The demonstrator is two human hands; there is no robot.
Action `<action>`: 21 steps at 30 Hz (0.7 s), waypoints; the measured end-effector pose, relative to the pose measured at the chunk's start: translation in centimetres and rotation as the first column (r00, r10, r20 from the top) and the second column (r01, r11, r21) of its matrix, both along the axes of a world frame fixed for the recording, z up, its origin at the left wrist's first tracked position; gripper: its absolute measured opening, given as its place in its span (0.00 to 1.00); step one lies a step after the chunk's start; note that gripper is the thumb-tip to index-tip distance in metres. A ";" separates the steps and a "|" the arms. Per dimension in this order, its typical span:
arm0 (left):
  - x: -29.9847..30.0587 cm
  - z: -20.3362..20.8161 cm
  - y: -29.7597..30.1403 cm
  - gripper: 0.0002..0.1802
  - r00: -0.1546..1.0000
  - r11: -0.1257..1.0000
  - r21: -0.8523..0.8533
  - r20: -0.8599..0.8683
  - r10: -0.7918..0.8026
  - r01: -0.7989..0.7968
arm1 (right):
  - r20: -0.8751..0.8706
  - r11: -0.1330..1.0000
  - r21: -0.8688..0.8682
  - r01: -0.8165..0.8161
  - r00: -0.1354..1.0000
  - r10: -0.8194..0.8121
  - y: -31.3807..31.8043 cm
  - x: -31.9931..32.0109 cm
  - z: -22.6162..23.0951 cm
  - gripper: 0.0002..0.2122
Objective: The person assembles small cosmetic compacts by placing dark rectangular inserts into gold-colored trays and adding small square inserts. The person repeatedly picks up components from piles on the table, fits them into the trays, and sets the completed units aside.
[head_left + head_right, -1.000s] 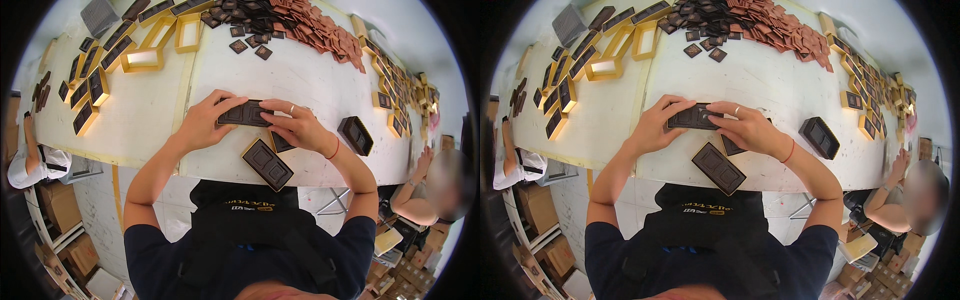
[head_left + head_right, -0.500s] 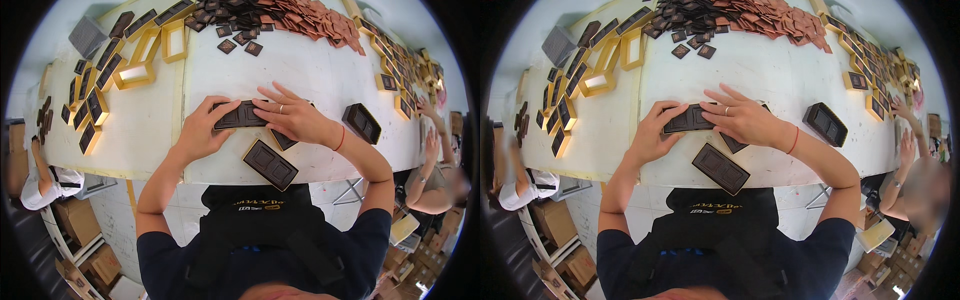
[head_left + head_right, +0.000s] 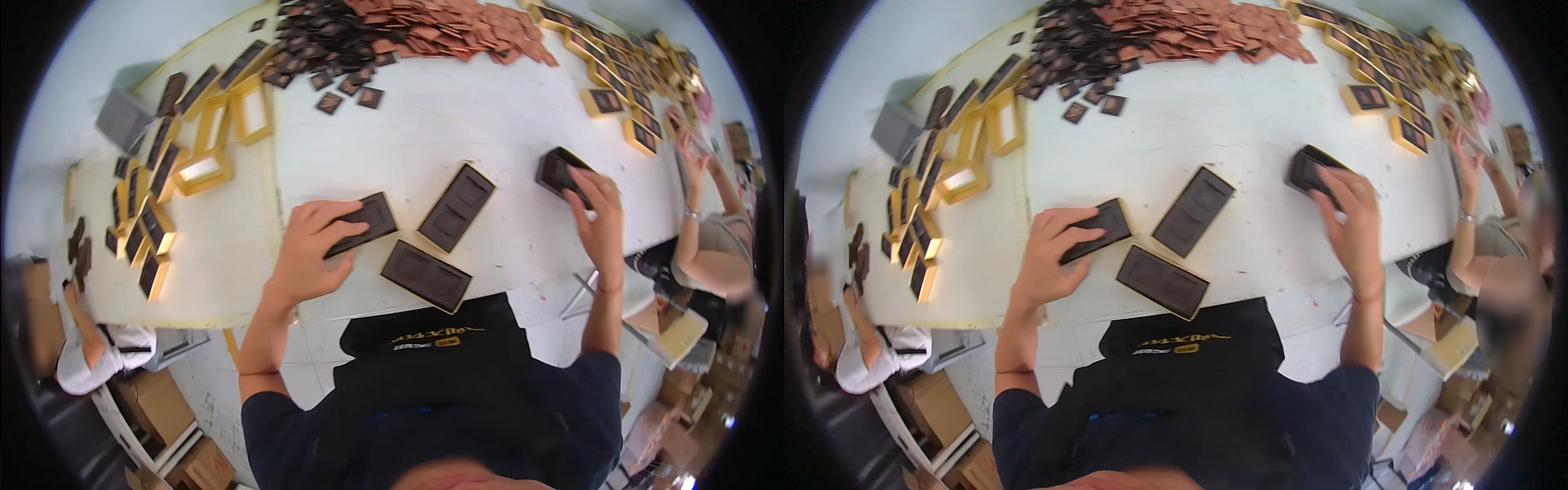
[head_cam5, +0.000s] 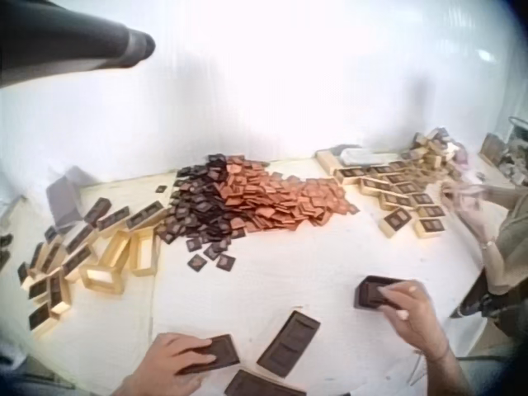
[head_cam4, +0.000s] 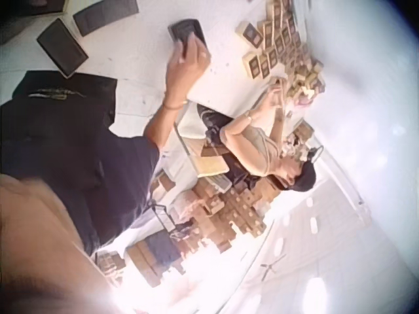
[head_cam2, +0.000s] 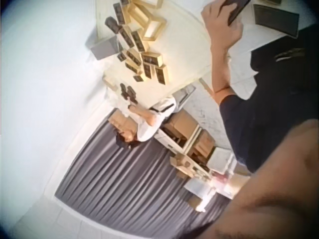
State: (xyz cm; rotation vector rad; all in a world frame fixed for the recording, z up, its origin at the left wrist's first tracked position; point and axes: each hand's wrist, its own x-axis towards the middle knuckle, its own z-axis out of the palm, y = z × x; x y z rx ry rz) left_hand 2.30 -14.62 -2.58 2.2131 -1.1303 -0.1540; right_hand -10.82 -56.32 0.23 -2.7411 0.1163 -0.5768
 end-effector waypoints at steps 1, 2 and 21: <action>-0.3 0.5 0.0 0.22 1.000 1.000 0.007 -0.004 0.014 -0.014 | -0.004 0.998 -0.058 0.012 1.000 -0.013 -1.1 -1.5 -0.9 0.13; -0.2 0.7 0.2 0.21 0.994 0.997 -0.019 0.077 0.072 -0.071 | -0.004 0.992 -0.120 0.029 1.000 -0.030 -2.0 -2.8 -1.9 0.12; 8.9 -0.8 11.5 0.04 0.664 0.680 -0.291 0.168 0.729 -0.673 | 0.424 0.882 0.461 -0.104 0.898 -0.116 -4.1 -1.4 -0.1 0.06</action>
